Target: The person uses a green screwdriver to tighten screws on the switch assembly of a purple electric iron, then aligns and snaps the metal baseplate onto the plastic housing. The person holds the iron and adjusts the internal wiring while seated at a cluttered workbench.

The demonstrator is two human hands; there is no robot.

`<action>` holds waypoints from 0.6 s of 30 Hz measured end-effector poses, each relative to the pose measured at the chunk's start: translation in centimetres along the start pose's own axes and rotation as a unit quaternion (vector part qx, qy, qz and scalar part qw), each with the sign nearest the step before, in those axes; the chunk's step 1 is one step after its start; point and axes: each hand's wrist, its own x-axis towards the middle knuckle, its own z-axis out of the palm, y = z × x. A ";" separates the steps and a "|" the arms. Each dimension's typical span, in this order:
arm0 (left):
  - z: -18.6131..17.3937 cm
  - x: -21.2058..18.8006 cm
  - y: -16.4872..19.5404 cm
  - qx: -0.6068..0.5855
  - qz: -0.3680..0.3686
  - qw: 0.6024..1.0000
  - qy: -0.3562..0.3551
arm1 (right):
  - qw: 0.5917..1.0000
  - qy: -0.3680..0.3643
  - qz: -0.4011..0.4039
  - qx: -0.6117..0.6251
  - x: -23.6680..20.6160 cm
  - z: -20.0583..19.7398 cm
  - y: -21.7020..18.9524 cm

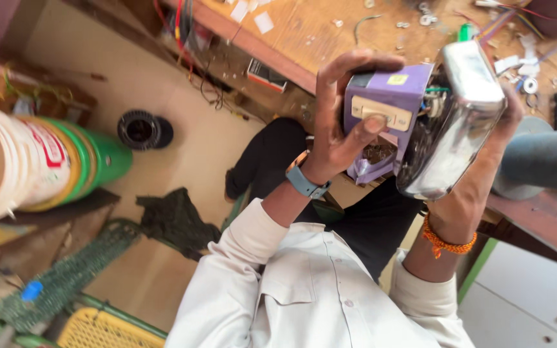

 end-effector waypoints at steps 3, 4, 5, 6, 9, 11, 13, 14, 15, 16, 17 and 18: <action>0.9 -0.2 0.3 0.017 -0.005 1.000 -0.022 | 0.804 0.208 0.326 0.452 1.3 -0.9 -0.2; 1.2 -0.3 0.4 0.017 -0.005 0.999 -0.028 | 0.896 0.118 0.267 0.335 1.0 -1.4 -0.2; 1.3 -0.3 0.4 0.017 -0.008 0.999 -0.038 | 0.957 0.025 0.202 0.205 0.6 -1.8 -0.3; 1.5 -0.4 0.4 0.018 -0.011 0.999 -0.048 | 0.987 -0.069 0.132 0.065 0.1 -2.3 -0.3; 1.8 -0.2 0.6 -0.016 -0.044 0.996 -0.071 | 0.980 -0.040 0.196 -0.013 -0.4 -3.2 0.0; 2.1 0.2 0.6 -0.081 -0.068 0.991 -0.080 | 0.985 -0.049 0.148 0.075 -0.6 -3.0 0.4; 2.5 0.9 0.7 -0.129 -0.068 0.984 -0.102 | 0.980 -0.052 0.114 0.152 -0.9 -2.8 0.8; 2.7 1.1 0.8 -0.118 -0.058 0.985 -0.112 | 0.976 -0.053 0.106 0.184 -1.4 -2.9 1.1; 3.0 1.3 0.9 -0.107 -0.048 0.986 -0.123 | 0.970 -0.054 0.099 0.217 -2.0 -3.2 1.4; 3.2 1.3 1.0 -0.065 -0.033 0.989 -0.132 | 0.975 -0.043 0.098 0.195 -2.6 -3.8 1.9; 3.6 1.2 1.1 -0.054 -0.038 0.989 -0.130 | 0.980 -0.033 0.097 0.173 -3.3 -4.6 2.5; 3.9 1.0 1.2 -0.043 -0.042 0.990 -0.129 | 0.983 -0.030 0.099 0.153 -4.2 -5.1 3.2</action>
